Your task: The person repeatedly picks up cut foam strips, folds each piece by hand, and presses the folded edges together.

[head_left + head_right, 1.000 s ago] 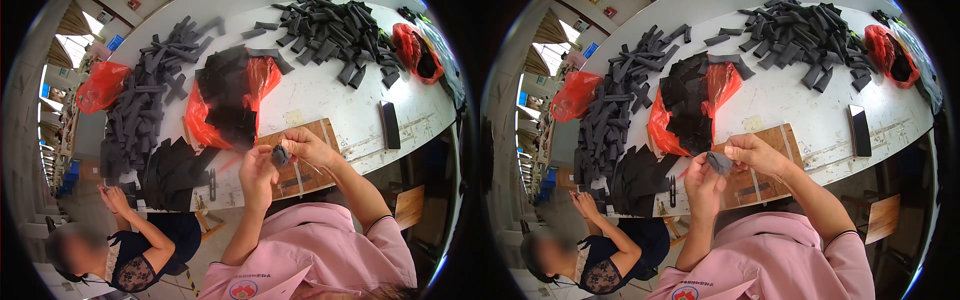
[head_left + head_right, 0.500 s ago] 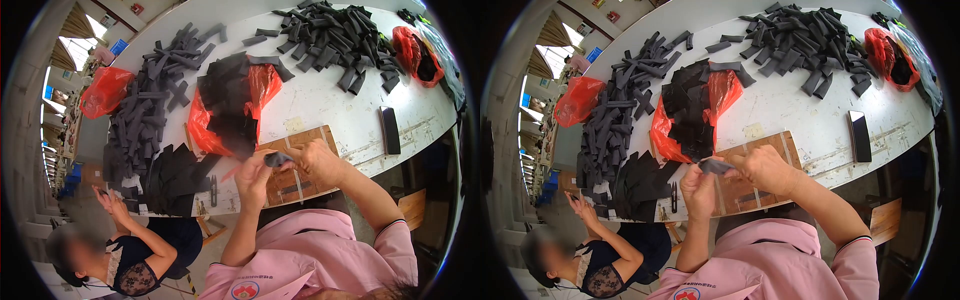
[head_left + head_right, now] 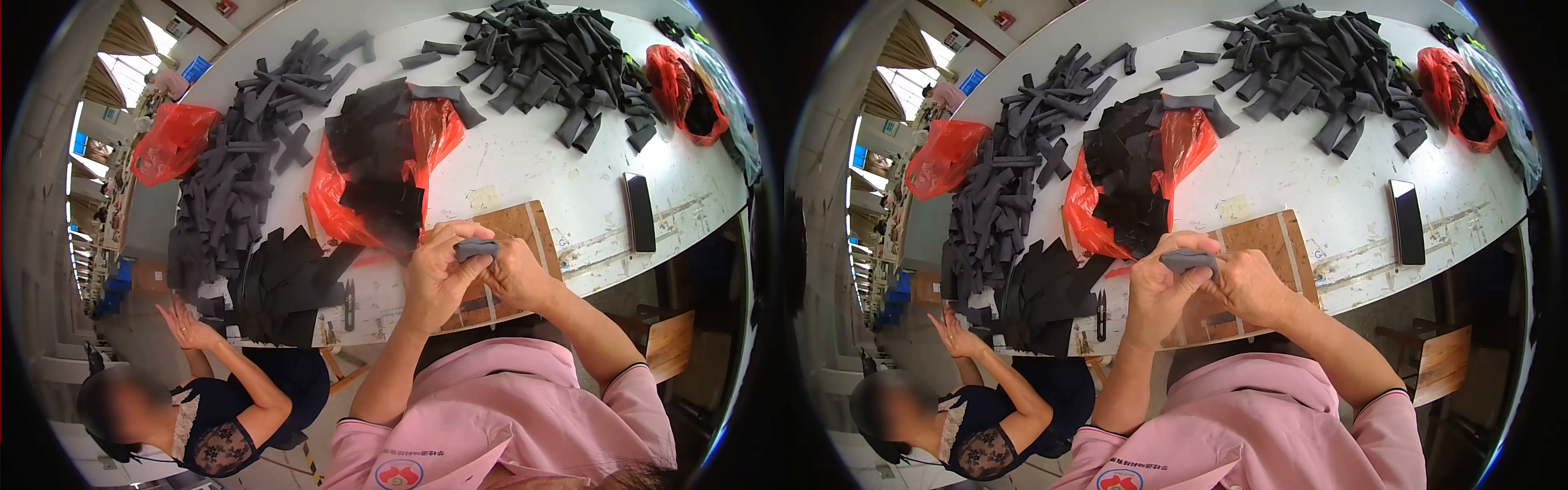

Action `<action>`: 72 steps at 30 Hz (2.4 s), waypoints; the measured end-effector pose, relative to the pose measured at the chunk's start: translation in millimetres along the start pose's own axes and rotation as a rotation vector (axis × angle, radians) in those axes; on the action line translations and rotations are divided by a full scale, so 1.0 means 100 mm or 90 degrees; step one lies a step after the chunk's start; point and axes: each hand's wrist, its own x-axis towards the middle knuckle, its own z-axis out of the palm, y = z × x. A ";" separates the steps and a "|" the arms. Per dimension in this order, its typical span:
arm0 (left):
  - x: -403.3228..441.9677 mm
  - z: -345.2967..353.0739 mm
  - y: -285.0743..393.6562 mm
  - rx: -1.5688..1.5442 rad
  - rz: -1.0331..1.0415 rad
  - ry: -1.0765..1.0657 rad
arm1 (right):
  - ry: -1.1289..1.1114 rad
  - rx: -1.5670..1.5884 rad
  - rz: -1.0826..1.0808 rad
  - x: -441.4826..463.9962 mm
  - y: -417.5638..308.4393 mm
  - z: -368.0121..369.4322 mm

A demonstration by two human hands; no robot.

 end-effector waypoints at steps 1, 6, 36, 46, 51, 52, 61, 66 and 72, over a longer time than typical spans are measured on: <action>0.02 0.00 0.07 0.035 0.025 -0.006 | 0.055 0.042 -0.024 0.01 -0.05 -0.03; -0.03 0.00 0.02 0.006 -0.095 -0.027 | -0.021 0.179 0.037 -0.08 0.26 0.17; -0.14 -0.19 0.10 -0.286 0.070 0.155 | 0.020 -0.079 -0.053 0.12 -0.06 -0.06; 0.02 -0.26 0.41 0.145 0.189 0.100 | 0.009 -0.008 -0.076 0.19 -0.10 -0.19; -0.05 -0.26 0.27 0.052 0.144 0.127 | -0.011 -0.042 -0.082 0.14 0.00 -0.04; -0.09 -0.29 0.20 0.023 0.132 0.136 | -0.025 -0.064 -0.079 0.16 -0.06 -0.10; -0.06 -0.16 0.13 -0.096 0.115 0.175 | -0.010 -0.085 -0.058 0.12 -0.07 -0.12; -0.09 -0.26 0.17 -0.107 0.124 0.114 | -0.042 -0.105 -0.057 0.13 -0.15 -0.24; -0.09 -0.24 0.11 -0.217 0.117 0.171 | -0.029 -0.081 -0.055 0.17 -0.20 -0.29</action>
